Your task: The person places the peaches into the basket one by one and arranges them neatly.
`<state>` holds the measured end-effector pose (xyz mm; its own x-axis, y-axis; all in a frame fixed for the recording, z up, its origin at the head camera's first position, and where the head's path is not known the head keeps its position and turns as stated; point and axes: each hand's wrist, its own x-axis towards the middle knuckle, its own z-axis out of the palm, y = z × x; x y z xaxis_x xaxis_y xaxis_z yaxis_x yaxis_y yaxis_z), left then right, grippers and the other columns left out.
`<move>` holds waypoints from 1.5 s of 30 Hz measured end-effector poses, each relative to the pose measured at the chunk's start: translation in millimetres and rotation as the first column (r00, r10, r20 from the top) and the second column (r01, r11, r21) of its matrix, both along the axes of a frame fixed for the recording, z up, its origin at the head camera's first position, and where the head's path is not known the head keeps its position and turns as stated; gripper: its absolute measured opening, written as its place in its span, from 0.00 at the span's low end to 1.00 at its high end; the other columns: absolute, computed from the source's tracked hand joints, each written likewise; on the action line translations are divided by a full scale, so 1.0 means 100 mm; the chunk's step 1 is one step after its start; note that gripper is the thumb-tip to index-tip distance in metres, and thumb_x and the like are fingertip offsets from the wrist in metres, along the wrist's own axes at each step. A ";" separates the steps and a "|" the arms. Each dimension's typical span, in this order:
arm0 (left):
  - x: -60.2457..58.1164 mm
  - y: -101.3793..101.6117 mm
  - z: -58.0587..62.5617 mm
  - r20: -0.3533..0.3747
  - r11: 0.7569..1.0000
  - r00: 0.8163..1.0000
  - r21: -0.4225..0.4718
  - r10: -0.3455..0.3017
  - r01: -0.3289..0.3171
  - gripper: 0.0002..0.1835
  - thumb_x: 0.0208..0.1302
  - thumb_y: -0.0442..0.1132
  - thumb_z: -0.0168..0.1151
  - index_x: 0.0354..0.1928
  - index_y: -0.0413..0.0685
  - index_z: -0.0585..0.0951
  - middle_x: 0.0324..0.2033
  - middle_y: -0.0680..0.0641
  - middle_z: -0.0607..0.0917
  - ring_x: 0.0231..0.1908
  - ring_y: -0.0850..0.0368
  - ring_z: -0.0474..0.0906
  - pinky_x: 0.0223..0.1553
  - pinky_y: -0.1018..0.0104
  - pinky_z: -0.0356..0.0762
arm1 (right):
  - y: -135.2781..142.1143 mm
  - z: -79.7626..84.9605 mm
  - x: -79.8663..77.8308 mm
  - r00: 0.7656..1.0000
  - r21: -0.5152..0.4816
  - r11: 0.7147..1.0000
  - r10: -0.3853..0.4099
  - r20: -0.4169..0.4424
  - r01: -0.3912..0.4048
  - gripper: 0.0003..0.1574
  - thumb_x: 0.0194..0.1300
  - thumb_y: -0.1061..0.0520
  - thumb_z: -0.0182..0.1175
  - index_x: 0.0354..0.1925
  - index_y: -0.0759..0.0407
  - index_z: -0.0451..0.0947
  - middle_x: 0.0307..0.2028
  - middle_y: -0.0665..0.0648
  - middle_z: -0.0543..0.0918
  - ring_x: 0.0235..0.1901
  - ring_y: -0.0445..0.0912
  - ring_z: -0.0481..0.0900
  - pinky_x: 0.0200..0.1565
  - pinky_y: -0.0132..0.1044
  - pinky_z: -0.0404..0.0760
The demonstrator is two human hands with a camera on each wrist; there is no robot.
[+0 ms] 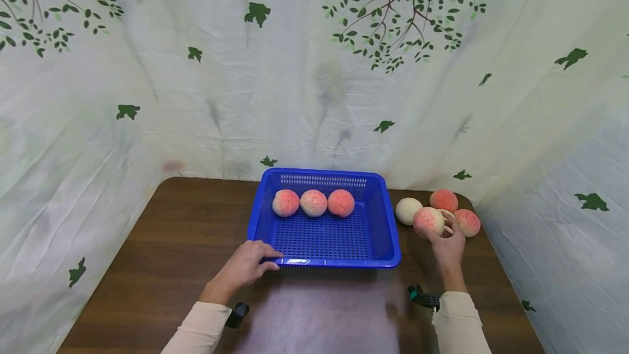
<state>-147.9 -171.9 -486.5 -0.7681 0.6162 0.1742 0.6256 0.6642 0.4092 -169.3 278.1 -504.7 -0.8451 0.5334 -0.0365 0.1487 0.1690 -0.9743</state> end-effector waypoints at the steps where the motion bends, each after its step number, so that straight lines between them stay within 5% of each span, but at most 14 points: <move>1: 0.00 0.00 0.00 0.007 1.000 1.000 -0.002 0.003 -0.003 0.11 0.54 0.37 0.71 0.41 0.45 0.88 0.35 0.49 0.88 0.36 0.54 0.82 0.40 0.58 0.78 | -0.01 0.04 0.00 1.000 0.000 1.000 0.009 0.003 -0.009 0.43 0.55 0.54 0.73 0.66 0.55 0.66 0.52 0.51 0.67 0.43 0.42 0.68 0.34 0.22 0.73; 12: 0.01 -0.02 0.01 0.004 1.000 1.000 0.000 0.009 -0.009 0.11 0.54 0.37 0.71 0.40 0.46 0.88 0.35 0.49 0.88 0.36 0.54 0.82 0.40 0.58 0.79 | -0.21 0.34 -0.07 0.990 0.009 0.990 0.143 -0.015 -0.143 0.45 0.55 0.51 0.73 0.67 0.54 0.65 0.57 0.53 0.70 0.46 0.42 0.69 0.40 0.24 0.73; 22: 0.01 -0.02 -0.02 -0.041 1.000 0.999 0.022 0.002 -0.001 0.10 0.54 0.37 0.71 0.40 0.46 0.88 0.34 0.50 0.88 0.37 0.54 0.82 0.41 0.58 0.78 | -0.54 0.45 -0.18 0.943 0.047 0.944 0.329 -0.058 -0.327 0.45 0.54 0.55 0.73 0.67 0.54 0.65 0.60 0.58 0.70 0.53 0.49 0.68 0.44 0.32 0.74; 28: 0.02 -0.01 -0.01 -0.041 1.000 0.999 0.028 0.002 -0.001 0.10 0.54 0.37 0.71 0.40 0.47 0.88 0.34 0.50 0.88 0.37 0.54 0.82 0.40 0.58 0.77 | -0.81 0.49 -0.27 0.918 0.072 0.922 0.387 -0.082 -0.382 0.45 0.49 0.56 0.76 0.64 0.56 0.69 0.57 0.60 0.73 0.53 0.54 0.70 0.47 0.41 0.73; 45: 0.02 -0.03 -0.02 -0.046 0.999 0.999 0.044 -0.008 0.010 0.10 0.52 0.36 0.72 0.39 0.46 0.88 0.34 0.49 0.88 0.36 0.54 0.83 0.40 0.59 0.79 | -1.51 0.41 -0.49 0.854 0.061 0.858 0.513 -0.087 -0.509 0.45 0.44 0.58 0.78 0.60 0.54 0.72 0.55 0.60 0.74 0.50 0.55 0.72 0.44 0.43 0.75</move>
